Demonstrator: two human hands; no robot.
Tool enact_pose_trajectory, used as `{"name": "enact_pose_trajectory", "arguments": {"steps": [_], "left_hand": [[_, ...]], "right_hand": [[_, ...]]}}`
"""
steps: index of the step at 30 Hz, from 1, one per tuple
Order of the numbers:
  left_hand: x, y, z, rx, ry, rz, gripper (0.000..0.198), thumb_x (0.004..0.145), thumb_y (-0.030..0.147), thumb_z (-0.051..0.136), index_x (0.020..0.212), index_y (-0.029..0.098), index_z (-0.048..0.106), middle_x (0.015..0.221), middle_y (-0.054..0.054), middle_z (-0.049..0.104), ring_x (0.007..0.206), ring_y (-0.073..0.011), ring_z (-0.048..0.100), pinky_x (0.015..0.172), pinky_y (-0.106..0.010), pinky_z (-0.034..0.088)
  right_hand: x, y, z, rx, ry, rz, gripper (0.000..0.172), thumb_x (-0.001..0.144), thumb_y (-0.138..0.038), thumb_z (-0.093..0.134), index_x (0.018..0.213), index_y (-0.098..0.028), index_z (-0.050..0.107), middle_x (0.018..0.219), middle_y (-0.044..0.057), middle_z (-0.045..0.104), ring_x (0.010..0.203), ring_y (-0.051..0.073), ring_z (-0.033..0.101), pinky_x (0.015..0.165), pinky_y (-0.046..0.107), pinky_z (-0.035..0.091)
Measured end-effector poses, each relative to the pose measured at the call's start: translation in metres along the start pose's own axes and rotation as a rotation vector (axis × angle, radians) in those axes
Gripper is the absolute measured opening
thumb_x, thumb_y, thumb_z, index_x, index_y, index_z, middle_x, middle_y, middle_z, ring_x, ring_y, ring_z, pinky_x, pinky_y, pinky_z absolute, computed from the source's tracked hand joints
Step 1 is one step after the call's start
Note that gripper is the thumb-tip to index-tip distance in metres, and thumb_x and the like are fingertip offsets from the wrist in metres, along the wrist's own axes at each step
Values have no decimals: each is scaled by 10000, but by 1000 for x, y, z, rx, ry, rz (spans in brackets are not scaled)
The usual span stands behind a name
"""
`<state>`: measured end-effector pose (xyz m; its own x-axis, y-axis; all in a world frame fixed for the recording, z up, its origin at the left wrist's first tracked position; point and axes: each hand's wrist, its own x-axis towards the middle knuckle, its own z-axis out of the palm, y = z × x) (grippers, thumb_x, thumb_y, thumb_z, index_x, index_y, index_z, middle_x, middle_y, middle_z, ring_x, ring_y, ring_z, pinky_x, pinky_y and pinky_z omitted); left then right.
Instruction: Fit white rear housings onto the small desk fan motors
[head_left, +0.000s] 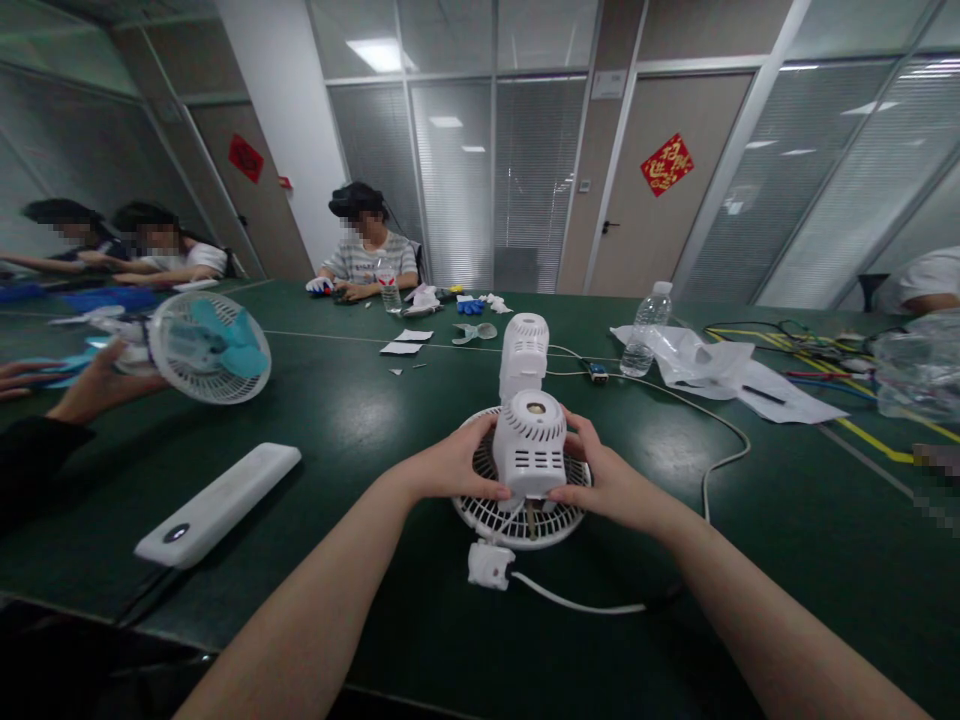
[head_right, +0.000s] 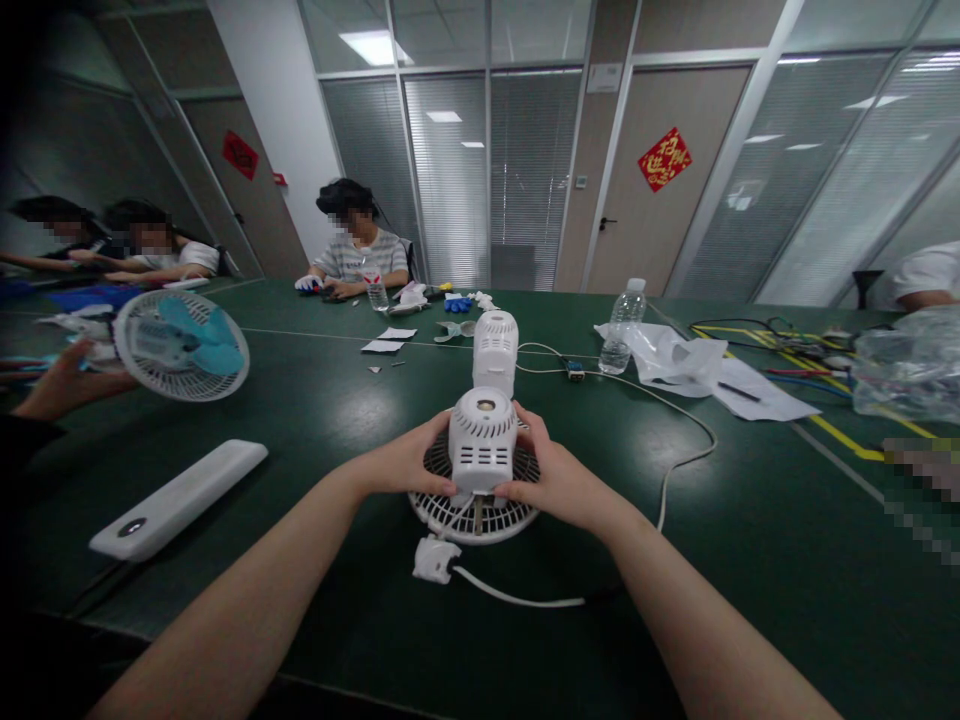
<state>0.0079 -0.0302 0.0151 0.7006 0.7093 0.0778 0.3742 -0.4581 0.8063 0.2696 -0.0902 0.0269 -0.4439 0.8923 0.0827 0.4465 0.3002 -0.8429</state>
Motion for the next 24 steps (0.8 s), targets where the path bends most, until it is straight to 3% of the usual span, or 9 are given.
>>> {"name": "enact_pose_trajectory", "arguments": {"steps": [10, 24], "left_hand": [[0, -3, 1, -4, 23, -23, 991, 546, 400, 805, 1376, 239, 288, 1419, -117, 391, 1311, -355, 373, 1088, -553, 295], [1, 0, 0, 2, 23, -6, 966, 573, 390, 794, 1385, 256, 289, 1435, -112, 392, 1319, -341, 376, 1091, -553, 296]], "right_hand": [[0, 3, 1, -23, -27, 4, 1036, 782, -354, 722, 1484, -280, -36, 1447, 137, 407, 1317, 302, 411, 1096, 562, 293], [0, 3, 8, -64, 57, -35, 1046, 788, -275, 711, 1489, -298, -64, 1461, 118, 391, 1342, 288, 376, 1102, 559, 280]]}}
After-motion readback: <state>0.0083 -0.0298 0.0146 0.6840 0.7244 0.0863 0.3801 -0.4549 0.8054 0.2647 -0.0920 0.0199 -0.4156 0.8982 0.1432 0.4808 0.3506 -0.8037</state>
